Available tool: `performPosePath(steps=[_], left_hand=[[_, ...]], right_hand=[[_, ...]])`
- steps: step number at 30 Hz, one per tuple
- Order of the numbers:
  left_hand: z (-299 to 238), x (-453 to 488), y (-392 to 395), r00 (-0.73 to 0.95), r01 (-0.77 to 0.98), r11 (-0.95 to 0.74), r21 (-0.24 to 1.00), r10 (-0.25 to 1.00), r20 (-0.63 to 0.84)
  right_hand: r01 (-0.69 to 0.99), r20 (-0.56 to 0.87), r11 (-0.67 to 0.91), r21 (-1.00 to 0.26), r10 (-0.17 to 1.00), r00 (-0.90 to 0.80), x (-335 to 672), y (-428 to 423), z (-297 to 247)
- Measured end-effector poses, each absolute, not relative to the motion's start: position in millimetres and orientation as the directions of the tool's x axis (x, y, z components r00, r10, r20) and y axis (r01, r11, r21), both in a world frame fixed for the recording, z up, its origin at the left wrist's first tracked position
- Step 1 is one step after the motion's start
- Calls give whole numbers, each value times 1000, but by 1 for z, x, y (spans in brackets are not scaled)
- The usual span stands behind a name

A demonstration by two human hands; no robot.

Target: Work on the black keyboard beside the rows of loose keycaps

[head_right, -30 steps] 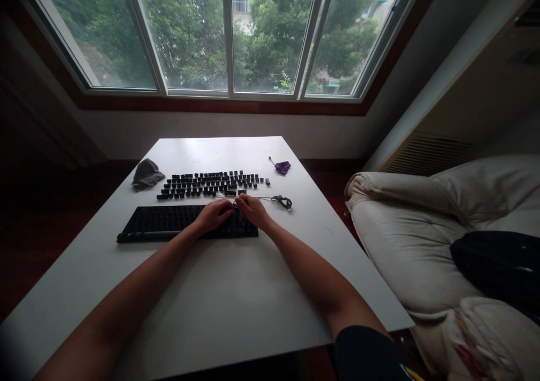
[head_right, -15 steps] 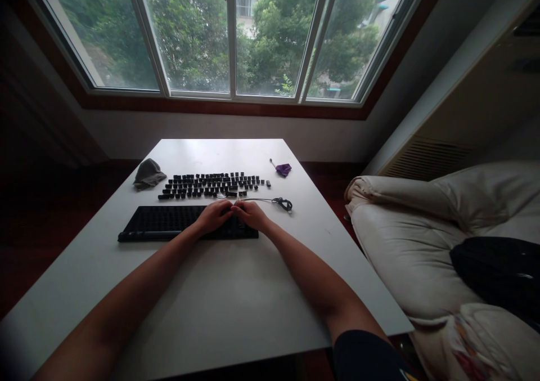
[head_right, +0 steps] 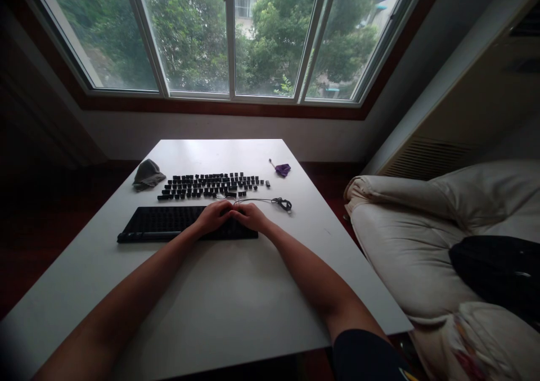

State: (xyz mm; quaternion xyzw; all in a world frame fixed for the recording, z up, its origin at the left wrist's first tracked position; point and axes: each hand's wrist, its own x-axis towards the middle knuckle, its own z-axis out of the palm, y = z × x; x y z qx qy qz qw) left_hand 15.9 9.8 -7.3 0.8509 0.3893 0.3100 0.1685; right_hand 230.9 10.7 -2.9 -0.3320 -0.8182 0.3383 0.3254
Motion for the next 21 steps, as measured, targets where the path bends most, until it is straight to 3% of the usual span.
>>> performPosePath(steps=[11,21], left_hand=[[-8,15,12,509,558,-633,537,772,381],[-8,13,12,501,569,-628,531,777,381]], right_hand=[[437,471,710,-552,698,-539,228,1,-8],[513,491,669,-538,743,-454,227,0,-12]])
